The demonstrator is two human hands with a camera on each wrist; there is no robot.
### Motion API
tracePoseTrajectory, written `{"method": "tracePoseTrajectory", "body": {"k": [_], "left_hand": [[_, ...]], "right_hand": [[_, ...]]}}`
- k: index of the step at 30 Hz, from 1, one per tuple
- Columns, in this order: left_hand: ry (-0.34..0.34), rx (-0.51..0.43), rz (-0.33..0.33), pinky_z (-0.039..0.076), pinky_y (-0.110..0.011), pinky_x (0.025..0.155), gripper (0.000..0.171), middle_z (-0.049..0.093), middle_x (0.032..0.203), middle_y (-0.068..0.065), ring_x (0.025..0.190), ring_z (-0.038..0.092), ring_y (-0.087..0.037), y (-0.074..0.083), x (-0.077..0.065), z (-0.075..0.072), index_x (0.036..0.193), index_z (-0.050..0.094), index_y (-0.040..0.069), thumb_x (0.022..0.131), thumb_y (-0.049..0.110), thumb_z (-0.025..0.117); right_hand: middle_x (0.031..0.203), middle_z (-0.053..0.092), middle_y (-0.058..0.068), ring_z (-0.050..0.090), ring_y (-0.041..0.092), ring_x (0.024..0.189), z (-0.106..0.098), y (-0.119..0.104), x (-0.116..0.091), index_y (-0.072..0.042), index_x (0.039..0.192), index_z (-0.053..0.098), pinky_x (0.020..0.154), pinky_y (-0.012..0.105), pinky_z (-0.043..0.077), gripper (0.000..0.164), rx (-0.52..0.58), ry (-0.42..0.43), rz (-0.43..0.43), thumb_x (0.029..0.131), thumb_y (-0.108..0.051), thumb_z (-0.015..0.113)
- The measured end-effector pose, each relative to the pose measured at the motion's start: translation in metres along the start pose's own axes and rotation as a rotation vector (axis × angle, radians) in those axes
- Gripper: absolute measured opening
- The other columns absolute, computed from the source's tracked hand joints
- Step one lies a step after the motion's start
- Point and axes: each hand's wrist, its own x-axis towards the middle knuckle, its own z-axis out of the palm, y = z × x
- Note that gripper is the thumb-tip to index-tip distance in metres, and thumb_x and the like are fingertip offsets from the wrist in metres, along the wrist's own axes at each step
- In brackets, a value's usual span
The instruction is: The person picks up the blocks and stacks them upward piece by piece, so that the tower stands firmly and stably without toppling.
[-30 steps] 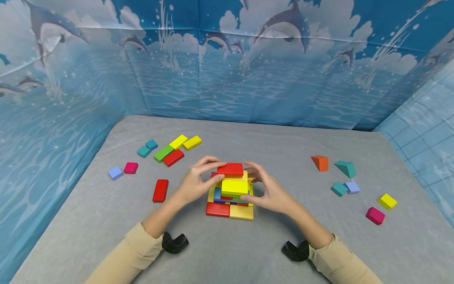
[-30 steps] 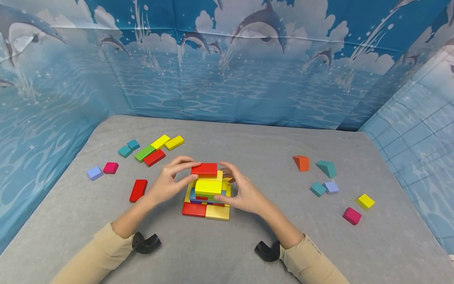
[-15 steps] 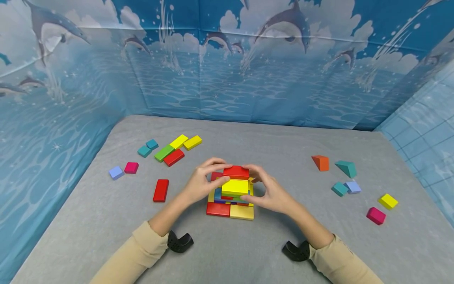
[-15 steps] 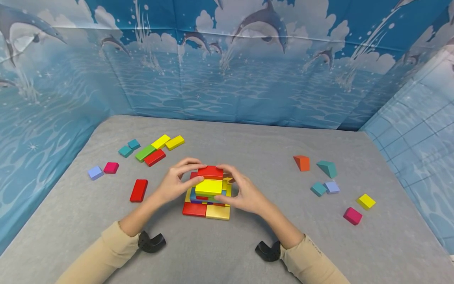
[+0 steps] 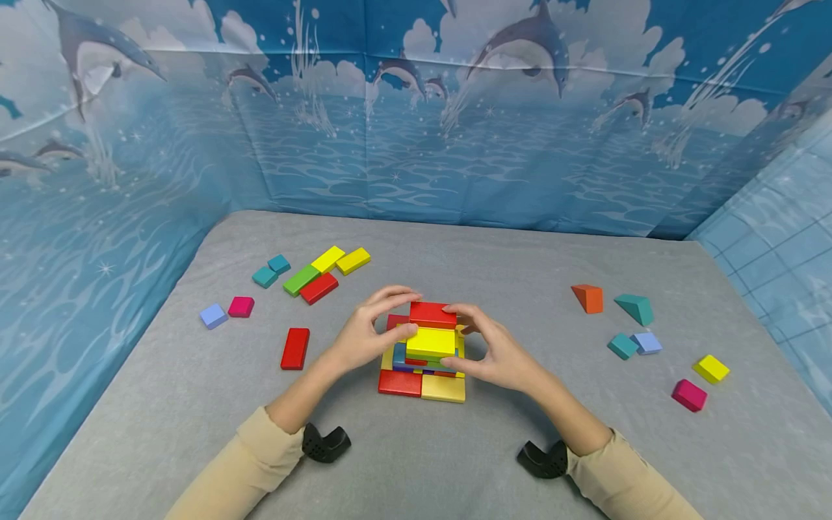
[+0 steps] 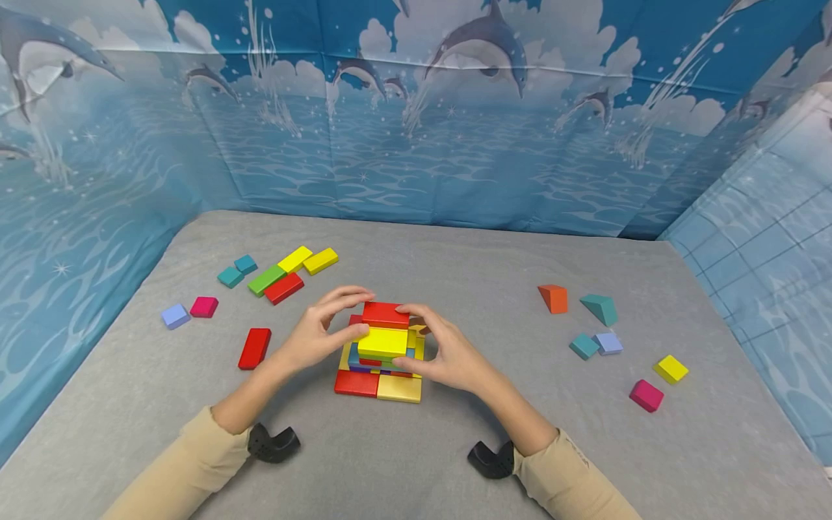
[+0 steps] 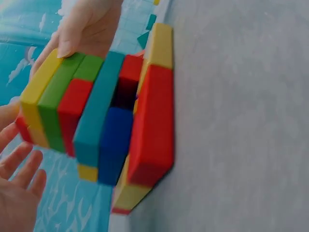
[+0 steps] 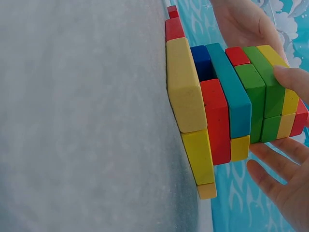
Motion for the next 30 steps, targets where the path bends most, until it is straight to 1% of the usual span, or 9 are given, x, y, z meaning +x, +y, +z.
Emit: {"method": "tracePoseTrajectory", "body": {"k": [3, 6, 11, 15, 16, 21, 25, 27, 30], "left_hand": [[0.029, 0.026, -0.012, 0.043, -0.049, 0.091, 0.041, 0.051, 0.126, -0.006, 0.117, 0.044, -0.018, 0.000, -0.007, -0.013, 0.124, 0.056, 0.006, 0.084, 0.005, 0.064], [0.080, 0.097, -0.021, 0.045, -0.046, 0.088, 0.040, 0.052, 0.123, -0.006, 0.114, 0.046, -0.018, -0.004, -0.021, -0.028, 0.121, 0.058, 0.005, 0.082, 0.006, 0.066], [0.160, 0.264, -0.030, 0.045, -0.026, 0.086, 0.040, 0.057, 0.115, -0.009, 0.106, 0.051, -0.022, -0.018, -0.052, -0.051, 0.115, 0.061, 0.002, 0.077, 0.004, 0.072], [0.211, 0.378, -0.084, 0.039, -0.011, 0.083, 0.042, 0.057, 0.111, -0.009, 0.102, 0.051, -0.022, -0.025, -0.077, -0.069, 0.113, 0.062, 0.003, 0.073, 0.002, 0.074], [0.222, 0.413, -0.103, 0.038, -0.011, 0.086, 0.042, 0.057, 0.110, -0.009, 0.101, 0.051, -0.021, -0.026, -0.083, -0.073, 0.113, 0.062, 0.003, 0.072, 0.003, 0.075], [0.250, 0.541, -0.197, 0.048, -0.027, 0.071, 0.047, 0.056, 0.103, -0.013, 0.091, 0.052, -0.023, -0.030, -0.105, -0.086, 0.111, 0.062, 0.002, 0.067, 0.008, 0.079], [0.228, 0.596, -0.274, 0.047, -0.033, 0.063, 0.053, 0.055, 0.096, -0.011, 0.081, 0.051, -0.020, -0.031, -0.115, -0.087, 0.112, 0.060, 0.002, 0.066, 0.016, 0.081], [0.210, 0.618, -0.289, 0.046, -0.034, 0.064, 0.053, 0.056, 0.092, -0.009, 0.078, 0.051, -0.019, -0.032, -0.116, -0.086, 0.112, 0.060, 0.002, 0.066, 0.018, 0.081], [0.185, 0.624, -0.266, 0.046, -0.034, 0.065, 0.050, 0.059, 0.093, -0.009, 0.080, 0.051, -0.018, -0.032, -0.117, -0.085, 0.112, 0.061, 0.001, 0.068, 0.016, 0.079]], "right_hand": [[0.129, 0.047, 0.013, 0.051, 0.025, 0.105, -0.001, -0.009, 0.002, -0.004, 0.131, 0.037, 0.083, 0.046, 0.047, 0.072, -0.001, 0.001, 0.015, 0.071, -0.006, 0.077], [0.126, 0.047, 0.018, 0.052, 0.027, 0.104, -0.004, -0.023, 0.004, 0.002, 0.129, 0.038, 0.082, 0.049, 0.047, 0.069, -0.001, 0.001, 0.019, 0.071, -0.002, 0.076], [0.125, 0.048, 0.018, 0.052, 0.026, 0.102, -0.009, -0.038, 0.006, 0.006, 0.126, 0.039, 0.082, 0.048, 0.047, 0.066, -0.009, -0.003, 0.026, 0.071, 0.000, 0.075], [0.124, 0.048, 0.018, 0.052, 0.026, 0.102, -0.009, -0.040, 0.006, 0.006, 0.126, 0.039, 0.082, 0.048, 0.047, 0.065, -0.007, 0.001, 0.020, 0.071, 0.001, 0.075], [0.124, 0.048, 0.019, 0.052, 0.027, 0.102, -0.009, -0.040, 0.006, 0.007, 0.125, 0.039, 0.082, 0.049, 0.047, 0.065, 0.001, 0.001, 0.024, 0.071, 0.001, 0.074], [0.125, 0.048, 0.019, 0.052, 0.027, 0.103, -0.009, -0.040, 0.006, 0.005, 0.127, 0.039, 0.082, 0.050, 0.047, 0.067, 0.003, 0.000, 0.018, 0.071, -0.001, 0.075], [0.125, 0.048, 0.018, 0.052, 0.027, 0.103, -0.009, -0.039, 0.006, 0.005, 0.128, 0.038, 0.082, 0.049, 0.047, 0.068, -0.004, -0.005, 0.020, 0.071, -0.001, 0.075], [0.125, 0.048, 0.018, 0.051, 0.028, 0.103, -0.009, -0.039, 0.006, 0.005, 0.128, 0.038, 0.082, 0.049, 0.047, 0.067, -0.001, -0.007, 0.022, 0.071, -0.001, 0.075], [0.125, 0.048, 0.019, 0.051, 0.028, 0.103, -0.009, -0.040, 0.006, 0.005, 0.127, 0.038, 0.082, 0.050, 0.047, 0.067, 0.005, -0.008, 0.024, 0.072, -0.001, 0.075]]}}
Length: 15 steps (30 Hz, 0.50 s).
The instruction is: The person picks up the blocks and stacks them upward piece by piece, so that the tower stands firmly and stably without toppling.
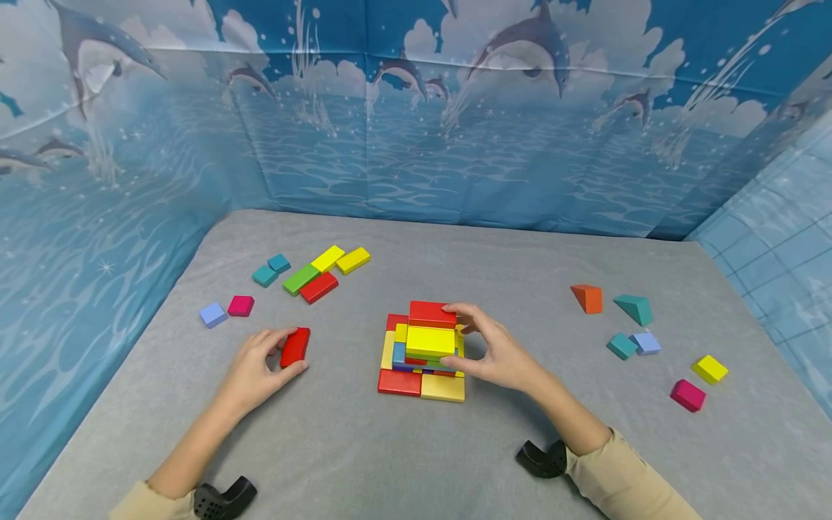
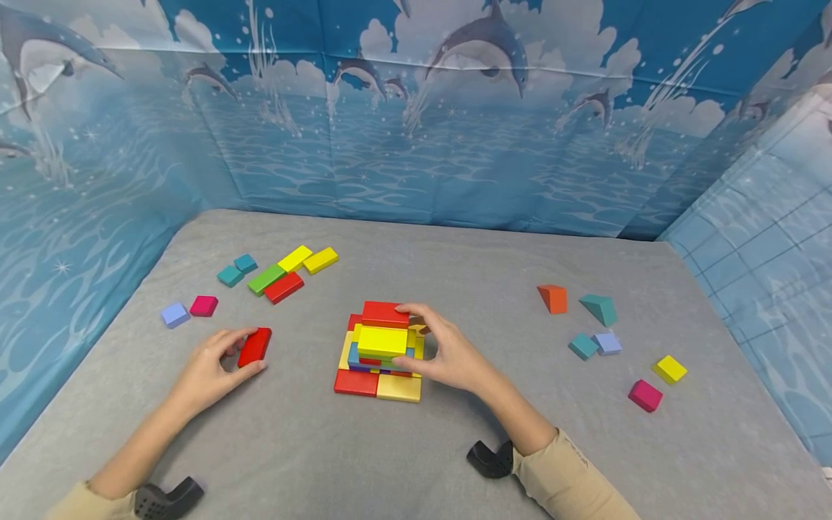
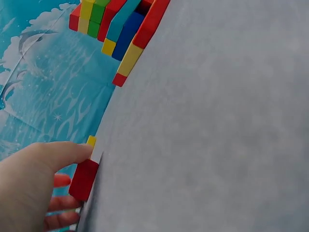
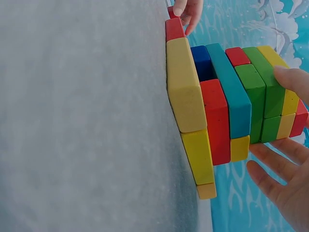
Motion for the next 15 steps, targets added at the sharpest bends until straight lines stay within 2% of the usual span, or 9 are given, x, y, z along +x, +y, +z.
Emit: {"method": "tracePoseTrajectory", "body": {"k": [4, 7, 12, 15], "left_hand": [[-0.021, -0.020, 0.051, 0.048, -0.038, 0.070, 0.044, 0.062, 0.101, -0.010, 0.087, 0.054, -0.021, 0.0000, -0.0012, -0.0001, 0.114, 0.061, 0.001, 0.072, 0.008, 0.073], [-0.021, -0.028, 0.063, 0.047, -0.039, 0.072, 0.042, 0.061, 0.101, -0.010, 0.089, 0.054, -0.022, 0.0005, -0.0019, -0.0005, 0.113, 0.062, 0.001, 0.072, 0.006, 0.073], [0.021, -0.043, 0.060, 0.047, -0.028, 0.065, 0.039, 0.060, 0.093, -0.008, 0.079, 0.052, -0.017, 0.0004, -0.0011, 0.0011, 0.107, 0.064, 0.000, 0.070, 0.005, 0.076], [0.058, -0.086, 0.072, 0.046, -0.019, 0.067, 0.038, 0.061, 0.092, -0.005, 0.078, 0.053, -0.014, 0.0039, 0.0011, 0.0022, 0.105, 0.065, 0.002, 0.069, 0.003, 0.077]], "right_hand": [[0.126, 0.047, 0.019, 0.051, 0.028, 0.103, -0.0003, -0.0009, 0.0000, 0.005, 0.127, 0.038, 0.082, 0.049, 0.047, 0.067, 0.001, -0.001, 0.001, 0.072, -0.001, 0.075], [0.126, 0.047, 0.019, 0.051, 0.028, 0.103, -0.0004, -0.0009, 0.0001, 0.005, 0.127, 0.038, 0.083, 0.049, 0.047, 0.066, 0.000, -0.003, 0.005, 0.072, -0.001, 0.075], [0.126, 0.047, 0.019, 0.051, 0.028, 0.103, -0.0006, -0.0007, 0.0002, 0.004, 0.127, 0.039, 0.083, 0.049, 0.047, 0.066, -0.001, -0.003, 0.009, 0.072, -0.002, 0.075], [0.126, 0.047, 0.018, 0.051, 0.027, 0.103, -0.0006, -0.0005, 0.0001, 0.004, 0.127, 0.039, 0.083, 0.049, 0.047, 0.066, -0.002, -0.005, 0.006, 0.072, -0.002, 0.075]]}}
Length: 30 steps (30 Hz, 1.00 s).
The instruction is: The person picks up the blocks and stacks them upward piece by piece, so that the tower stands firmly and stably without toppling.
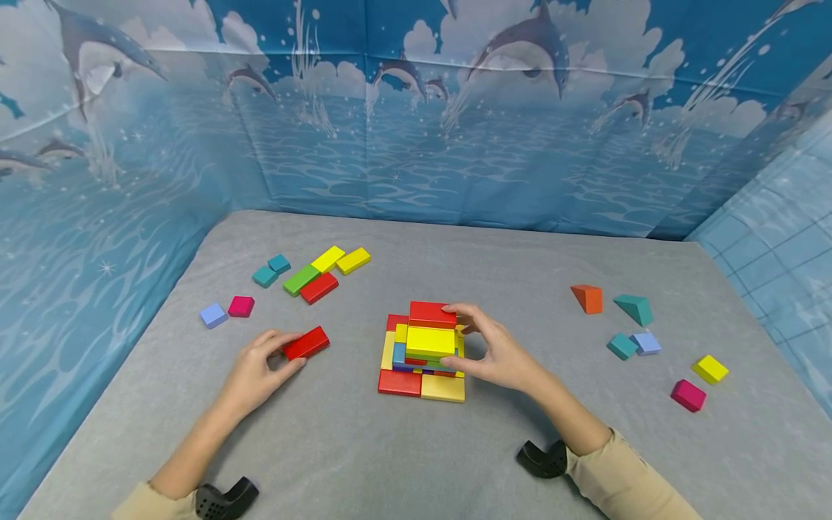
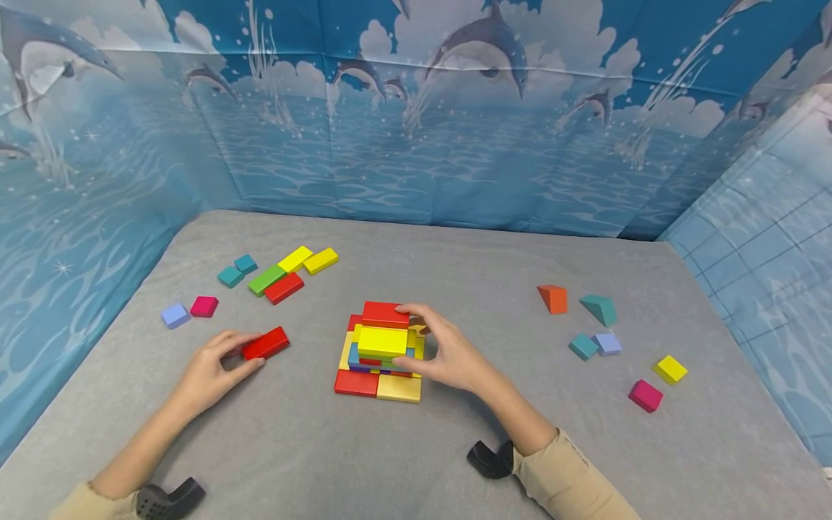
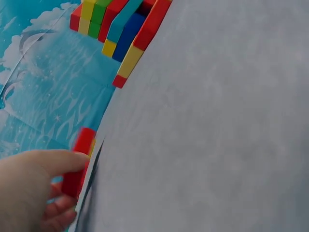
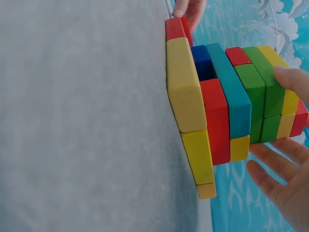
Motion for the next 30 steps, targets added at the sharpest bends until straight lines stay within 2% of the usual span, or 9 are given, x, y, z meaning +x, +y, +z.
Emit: {"method": "tracePoseTrajectory", "body": {"k": [3, 6, 8, 13, 17, 24, 30], "left_hand": [[0.031, -0.086, 0.022, 0.046, -0.016, 0.071, 0.040, 0.062, 0.095, -0.004, 0.080, 0.053, -0.011, 0.012, 0.007, 0.001, 0.107, 0.065, 0.003, 0.069, 0.000, 0.076], [0.034, -0.182, 0.071, 0.049, -0.020, 0.074, 0.043, 0.061, 0.100, -0.004, 0.086, 0.053, -0.012, 0.031, 0.018, 0.003, 0.111, 0.064, 0.004, 0.070, -0.004, 0.074], [0.008, -0.221, 0.107, 0.050, -0.022, 0.076, 0.045, 0.060, 0.104, -0.004, 0.092, 0.053, -0.013, 0.046, 0.025, 0.005, 0.114, 0.063, 0.005, 0.071, -0.005, 0.073], [-0.097, -0.234, 0.208, 0.051, -0.029, 0.078, 0.046, 0.056, 0.111, -0.004, 0.102, 0.049, -0.016, 0.082, 0.041, 0.015, 0.120, 0.059, 0.007, 0.076, 0.002, 0.071], [-0.173, -0.222, 0.276, 0.050, -0.032, 0.079, 0.045, 0.054, 0.113, -0.007, 0.104, 0.047, -0.017, 0.101, 0.050, 0.025, 0.121, 0.058, 0.007, 0.078, 0.006, 0.070], [-0.258, -0.153, 0.349, 0.048, -0.026, 0.083, 0.043, 0.051, 0.115, -0.006, 0.108, 0.043, -0.017, 0.115, 0.058, 0.040, 0.121, 0.058, 0.007, 0.080, 0.009, 0.070], [-0.222, -0.122, 0.425, 0.047, -0.024, 0.080, 0.041, 0.050, 0.114, -0.007, 0.105, 0.043, -0.018, 0.114, 0.061, 0.050, 0.118, 0.061, 0.006, 0.079, 0.010, 0.071]], "right_hand": [[0.126, 0.047, 0.018, 0.051, 0.027, 0.103, 0.000, 0.000, 0.000, 0.004, 0.128, 0.038, 0.083, 0.049, 0.047, 0.066, -0.002, -0.001, -0.002, 0.072, -0.002, 0.075], [0.126, 0.047, 0.018, 0.051, 0.027, 0.103, 0.000, 0.000, 0.000, 0.004, 0.128, 0.038, 0.083, 0.049, 0.047, 0.066, 0.000, -0.001, 0.001, 0.072, -0.002, 0.075], [0.126, 0.047, 0.018, 0.051, 0.027, 0.103, 0.000, 0.000, 0.000, 0.004, 0.128, 0.038, 0.083, 0.049, 0.047, 0.066, 0.002, -0.001, 0.006, 0.072, -0.002, 0.075], [0.125, 0.048, 0.018, 0.051, 0.027, 0.104, 0.000, 0.000, 0.000, 0.004, 0.128, 0.038, 0.083, 0.049, 0.047, 0.066, 0.004, -0.006, 0.006, 0.073, -0.002, 0.074], [0.124, 0.049, 0.018, 0.051, 0.026, 0.104, 0.000, 0.001, 0.000, 0.004, 0.128, 0.038, 0.082, 0.049, 0.047, 0.067, 0.009, -0.007, -0.003, 0.072, -0.001, 0.075], [0.124, 0.048, 0.019, 0.052, 0.027, 0.104, 0.000, 0.002, 0.000, 0.006, 0.127, 0.038, 0.082, 0.050, 0.047, 0.067, 0.011, -0.005, -0.021, 0.071, -0.001, 0.075], [0.123, 0.048, 0.018, 0.052, 0.026, 0.104, 0.000, 0.003, 0.000, 0.006, 0.127, 0.038, 0.082, 0.049, 0.047, 0.067, 0.009, -0.001, -0.027, 0.071, -0.001, 0.075]]}}
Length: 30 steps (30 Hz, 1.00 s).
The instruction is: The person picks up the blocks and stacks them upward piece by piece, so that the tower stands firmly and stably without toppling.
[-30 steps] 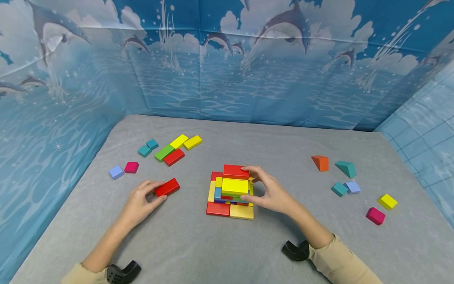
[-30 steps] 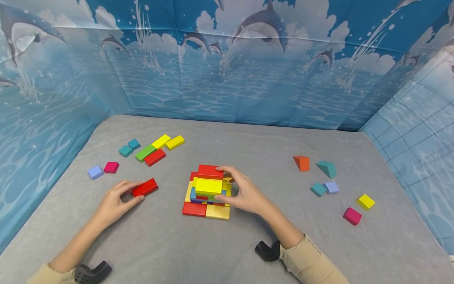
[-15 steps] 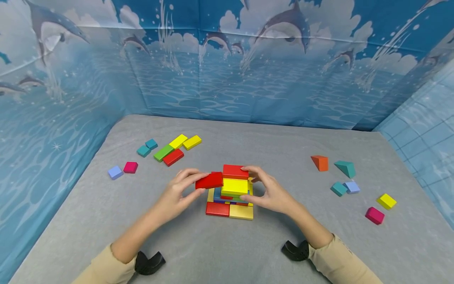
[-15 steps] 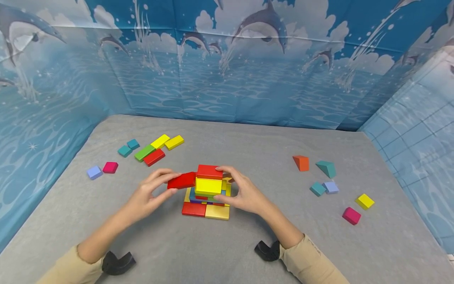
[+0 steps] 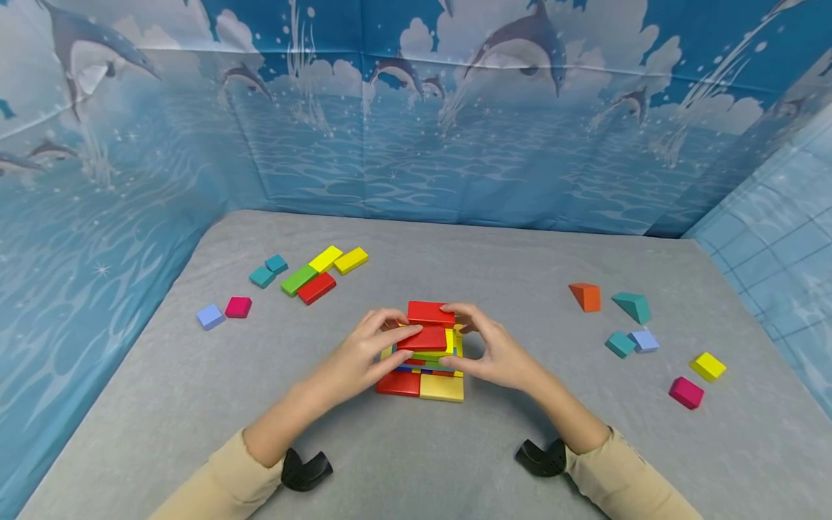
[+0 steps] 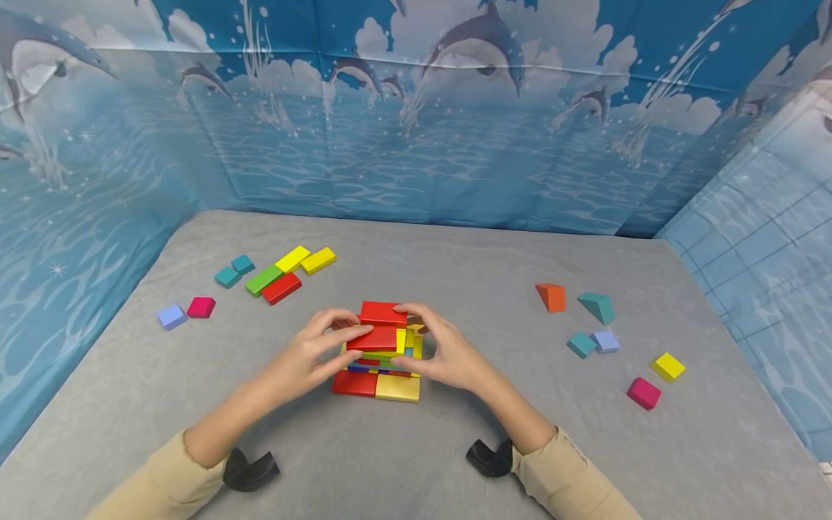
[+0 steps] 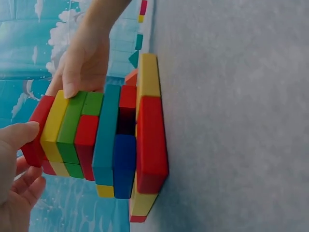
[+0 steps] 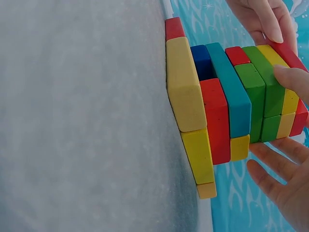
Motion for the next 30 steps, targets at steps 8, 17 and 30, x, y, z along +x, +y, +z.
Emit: {"method": "tracePoseTrajectory", "body": {"k": [8, 17, 30], "left_hand": [[0.021, 0.096, 0.045, 0.040, -0.037, 0.094, 0.039, 0.049, 0.125, -0.008, 0.113, 0.043, -0.021, -0.005, 0.007, 0.005, 0.117, 0.064, 0.011, 0.080, 0.019, 0.071], [0.009, 0.007, 0.011, 0.038, -0.042, 0.099, 0.040, 0.046, 0.134, -0.008, 0.127, 0.036, -0.022, -0.008, 0.009, 0.009, 0.119, 0.062, 0.012, 0.080, 0.018, 0.070], [0.023, -0.084, 0.034, 0.037, -0.045, 0.099, 0.047, 0.041, 0.137, -0.011, 0.128, 0.034, -0.024, -0.021, 0.008, 0.007, 0.125, 0.057, 0.010, 0.086, 0.036, 0.061]], "right_hand": [[0.123, 0.049, 0.018, 0.052, 0.026, 0.103, 0.000, 0.003, -0.001, 0.006, 0.127, 0.038, 0.080, 0.049, 0.047, 0.067, -0.009, 0.004, -0.024, 0.071, 0.000, 0.075], [0.125, 0.048, 0.019, 0.051, 0.028, 0.105, 0.000, 0.001, 0.000, 0.006, 0.127, 0.038, 0.082, 0.050, 0.047, 0.066, 0.000, -0.004, 0.005, 0.073, -0.001, 0.074], [0.126, 0.048, 0.018, 0.050, 0.027, 0.110, 0.001, 0.003, 0.000, 0.005, 0.125, 0.042, 0.089, 0.049, 0.043, 0.057, -0.018, 0.020, 0.038, 0.076, -0.001, 0.071]]}}
